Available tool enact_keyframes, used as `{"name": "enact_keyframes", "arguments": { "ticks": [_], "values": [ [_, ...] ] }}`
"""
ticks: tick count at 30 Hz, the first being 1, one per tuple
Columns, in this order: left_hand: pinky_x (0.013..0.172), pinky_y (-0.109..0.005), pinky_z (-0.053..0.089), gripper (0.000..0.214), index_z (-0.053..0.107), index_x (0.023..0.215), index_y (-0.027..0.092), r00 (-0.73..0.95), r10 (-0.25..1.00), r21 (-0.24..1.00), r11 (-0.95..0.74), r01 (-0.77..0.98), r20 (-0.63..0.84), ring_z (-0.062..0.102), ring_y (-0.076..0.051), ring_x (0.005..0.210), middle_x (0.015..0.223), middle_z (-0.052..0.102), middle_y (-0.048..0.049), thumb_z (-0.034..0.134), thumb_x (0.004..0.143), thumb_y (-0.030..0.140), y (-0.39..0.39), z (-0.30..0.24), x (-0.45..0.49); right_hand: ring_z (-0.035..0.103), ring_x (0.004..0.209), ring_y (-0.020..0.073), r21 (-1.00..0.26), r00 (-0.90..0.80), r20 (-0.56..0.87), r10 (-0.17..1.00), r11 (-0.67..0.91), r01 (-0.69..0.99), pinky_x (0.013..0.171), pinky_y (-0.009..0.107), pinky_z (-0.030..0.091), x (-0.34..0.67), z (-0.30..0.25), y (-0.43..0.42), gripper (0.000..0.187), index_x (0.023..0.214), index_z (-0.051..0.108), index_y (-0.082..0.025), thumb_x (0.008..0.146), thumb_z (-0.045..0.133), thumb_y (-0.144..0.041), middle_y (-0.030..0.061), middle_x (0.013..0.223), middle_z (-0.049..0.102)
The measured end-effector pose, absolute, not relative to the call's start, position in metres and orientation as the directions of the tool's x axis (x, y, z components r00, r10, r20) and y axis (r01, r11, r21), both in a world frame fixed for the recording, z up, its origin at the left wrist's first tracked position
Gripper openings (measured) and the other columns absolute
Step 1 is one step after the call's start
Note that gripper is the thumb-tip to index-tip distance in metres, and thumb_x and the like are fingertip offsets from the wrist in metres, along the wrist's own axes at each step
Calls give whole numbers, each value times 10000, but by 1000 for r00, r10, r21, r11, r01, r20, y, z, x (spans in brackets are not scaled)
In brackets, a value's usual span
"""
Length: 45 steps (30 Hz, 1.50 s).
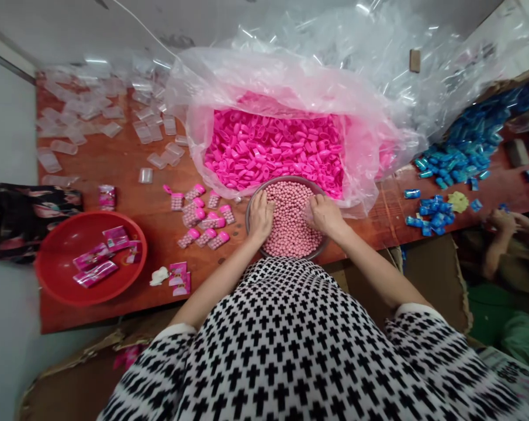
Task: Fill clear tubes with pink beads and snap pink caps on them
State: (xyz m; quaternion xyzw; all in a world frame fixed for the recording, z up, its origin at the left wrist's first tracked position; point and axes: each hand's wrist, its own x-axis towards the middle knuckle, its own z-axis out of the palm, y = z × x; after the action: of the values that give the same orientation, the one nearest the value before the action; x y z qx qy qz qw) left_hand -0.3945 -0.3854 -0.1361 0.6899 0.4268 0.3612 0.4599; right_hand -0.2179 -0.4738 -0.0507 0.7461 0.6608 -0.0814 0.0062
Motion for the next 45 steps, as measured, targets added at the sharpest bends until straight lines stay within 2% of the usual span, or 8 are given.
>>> {"name": "enact_keyframes", "arguments": {
  "ticks": [3,7,14,18,24,30,37,45],
  "values": [
    [1157,-467,183,660,535,1233,126,388,914,932,-235,276,115,358,-275,1332,1350,483,-168,344,861,637,-382,-151,-387,486,987,340,-2,62,-192,979,-63,998,826,468,433,-228,-70,-459,259,1028,584,-29,812,467,-110,263,1006,566],
    [1132,-454,236,614,563,1177,116,399,911,948,-209,239,100,407,-264,1284,1286,515,-175,332,881,602,-387,-156,-369,473,1005,318,-94,-40,-183,982,23,995,824,428,446,-251,-102,-446,263,1021,583,-58,773,513,-108,233,1033,563],
    [1108,-418,299,575,575,1181,186,512,854,982,-164,96,93,490,-231,1225,1238,586,-107,280,903,593,-395,-127,-370,527,945,238,-670,188,-6,982,-143,728,861,399,459,-250,-139,-456,503,1105,489,-130,668,677,-293,113,1069,570],
    [1087,-409,330,428,522,1244,220,537,838,986,-155,68,95,508,-218,1213,1228,609,-75,326,935,442,-391,-116,-388,543,964,223,-833,271,6,962,-145,534,884,393,459,-248,-144,-464,537,1131,486,-169,679,693,-375,75,1058,592],
    [983,-406,417,291,597,1027,180,563,816,868,-370,332,133,564,-237,1049,1057,632,-85,515,752,135,-392,-132,-410,501,1184,222,-909,224,-66,972,-151,388,986,389,437,-246,-150,-465,676,1290,416,-191,713,690,-414,105,1268,522],
    [947,-403,429,362,546,1083,184,502,851,850,-374,372,155,552,-245,1028,1067,595,-93,642,734,175,-403,-136,-404,502,1214,199,-961,287,-75,955,-145,234,957,363,486,-247,-154,-469,706,1319,337,-216,724,684,-371,124,1366,421],
    [945,-394,445,245,625,1064,200,569,766,771,-545,330,298,523,-230,1076,1117,555,-92,599,821,205,-406,-144,-395,584,875,190,-793,339,112,934,-121,596,838,360,485,-249,-144,-481,260,1033,554,-189,804,595,-305,71,985,618],
    [922,-385,483,269,621,1114,215,569,699,711,-652,261,432,542,-216,1106,1193,550,-97,585,848,227,-398,-157,-399,560,757,153,-820,205,155,966,10,572,741,283,443,-242,-139,-474,113,792,566,-200,856,521,-282,14,783,600]
  ]
}}
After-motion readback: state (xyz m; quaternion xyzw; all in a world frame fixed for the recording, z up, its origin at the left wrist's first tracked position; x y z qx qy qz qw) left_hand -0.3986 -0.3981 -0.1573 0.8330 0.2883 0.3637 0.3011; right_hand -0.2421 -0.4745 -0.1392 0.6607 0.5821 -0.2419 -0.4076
